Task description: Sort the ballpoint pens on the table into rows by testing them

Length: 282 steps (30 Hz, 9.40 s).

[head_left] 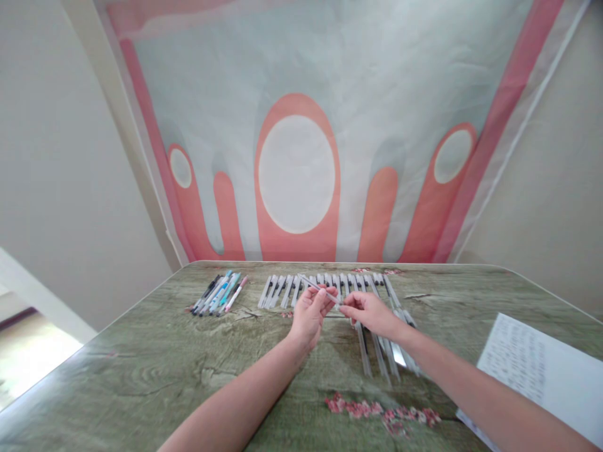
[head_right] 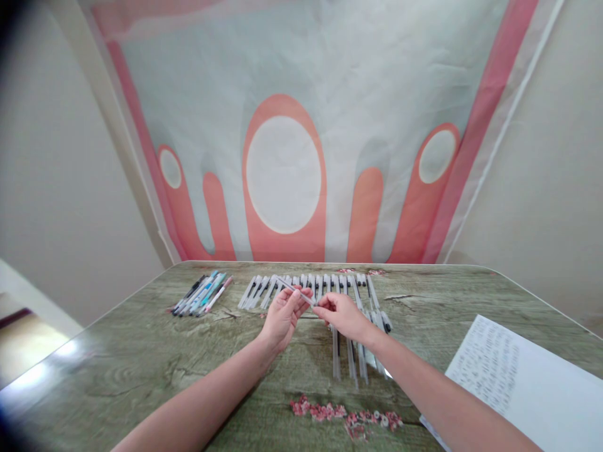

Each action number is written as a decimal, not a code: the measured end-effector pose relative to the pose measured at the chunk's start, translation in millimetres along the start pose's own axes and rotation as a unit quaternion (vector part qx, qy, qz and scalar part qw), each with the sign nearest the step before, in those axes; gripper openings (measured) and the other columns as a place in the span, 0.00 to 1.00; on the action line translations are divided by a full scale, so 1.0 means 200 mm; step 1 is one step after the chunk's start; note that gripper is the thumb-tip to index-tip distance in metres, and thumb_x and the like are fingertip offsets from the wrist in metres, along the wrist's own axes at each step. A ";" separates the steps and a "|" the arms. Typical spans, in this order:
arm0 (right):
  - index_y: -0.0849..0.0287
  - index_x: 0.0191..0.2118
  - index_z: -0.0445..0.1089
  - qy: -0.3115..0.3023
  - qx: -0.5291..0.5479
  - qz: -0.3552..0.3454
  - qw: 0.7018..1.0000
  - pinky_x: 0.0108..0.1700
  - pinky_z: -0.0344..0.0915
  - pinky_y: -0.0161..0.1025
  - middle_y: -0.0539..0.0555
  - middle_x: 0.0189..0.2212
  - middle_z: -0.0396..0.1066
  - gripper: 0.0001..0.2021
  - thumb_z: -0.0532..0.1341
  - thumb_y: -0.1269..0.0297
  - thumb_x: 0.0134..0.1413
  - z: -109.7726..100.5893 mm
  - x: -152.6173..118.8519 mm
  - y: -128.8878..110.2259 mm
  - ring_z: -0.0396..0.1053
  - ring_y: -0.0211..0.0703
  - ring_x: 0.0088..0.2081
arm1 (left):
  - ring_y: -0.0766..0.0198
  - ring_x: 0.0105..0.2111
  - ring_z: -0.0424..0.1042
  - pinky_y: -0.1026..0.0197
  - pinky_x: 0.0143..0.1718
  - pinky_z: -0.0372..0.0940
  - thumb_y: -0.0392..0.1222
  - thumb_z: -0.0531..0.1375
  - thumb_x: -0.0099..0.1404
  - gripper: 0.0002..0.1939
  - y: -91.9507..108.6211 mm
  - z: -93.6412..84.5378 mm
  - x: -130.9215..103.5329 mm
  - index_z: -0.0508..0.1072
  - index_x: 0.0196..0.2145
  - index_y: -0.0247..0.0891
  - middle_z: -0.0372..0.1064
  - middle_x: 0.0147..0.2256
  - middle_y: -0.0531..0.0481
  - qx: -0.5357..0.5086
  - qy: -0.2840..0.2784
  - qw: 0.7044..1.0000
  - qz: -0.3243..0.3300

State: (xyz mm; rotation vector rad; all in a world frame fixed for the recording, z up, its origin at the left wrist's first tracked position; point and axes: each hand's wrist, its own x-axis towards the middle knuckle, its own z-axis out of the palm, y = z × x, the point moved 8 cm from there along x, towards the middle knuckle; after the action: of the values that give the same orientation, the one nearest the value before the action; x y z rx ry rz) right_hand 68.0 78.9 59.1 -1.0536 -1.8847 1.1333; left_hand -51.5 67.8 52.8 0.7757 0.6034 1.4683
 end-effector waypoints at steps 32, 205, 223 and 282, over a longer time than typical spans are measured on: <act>0.62 0.29 0.64 0.011 0.043 0.025 0.999 0.21 0.57 0.28 0.47 0.20 0.64 0.15 0.59 0.53 0.44 0.00 0.00 0.01 0.60 0.30 0.20 | 0.62 0.40 0.69 0.55 0.48 0.58 0.41 0.60 0.54 0.12 0.00 -0.02 0.01 0.61 0.34 0.36 0.70 0.36 0.45 0.001 0.008 1.000 0.004; 0.60 0.26 0.69 -0.024 -0.335 -0.089 0.938 0.28 0.55 0.31 0.50 0.22 0.69 0.07 0.54 0.67 0.47 -0.17 -0.05 -0.17 0.62 0.35 0.24 | 0.60 0.31 0.68 0.64 0.30 0.57 0.44 0.52 0.55 0.18 -0.09 0.09 -0.17 0.64 0.44 0.36 0.69 0.28 0.47 0.740 -0.131 0.660 -0.011; 0.62 0.31 0.70 0.325 -0.269 0.032 0.906 0.29 0.57 0.36 0.56 0.25 0.71 0.20 0.49 0.50 0.49 -0.77 -0.05 0.36 0.65 0.43 0.27 | 0.71 0.19 0.66 0.69 0.22 0.58 0.37 0.50 0.56 0.16 0.17 -0.17 0.15 0.63 0.43 0.34 0.70 0.28 0.49 0.601 -0.020 0.799 -0.021; 0.63 0.25 0.66 0.437 -0.098 0.096 0.889 0.21 0.50 0.32 0.46 0.14 0.58 0.10 0.53 0.62 0.36 -0.90 -0.08 0.65 0.54 0.34 0.18 | 0.68 0.23 0.64 0.65 0.28 0.59 0.47 0.51 0.58 0.14 0.55 -0.38 0.26 0.67 0.36 0.35 0.66 0.28 0.50 0.595 0.086 0.788 0.134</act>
State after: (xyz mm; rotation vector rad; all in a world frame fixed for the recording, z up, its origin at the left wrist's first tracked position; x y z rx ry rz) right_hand 265.7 166.5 7.4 -1.5559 -1.1841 0.4093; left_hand -177.6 121.0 94.2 1.7584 1.6851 1.3009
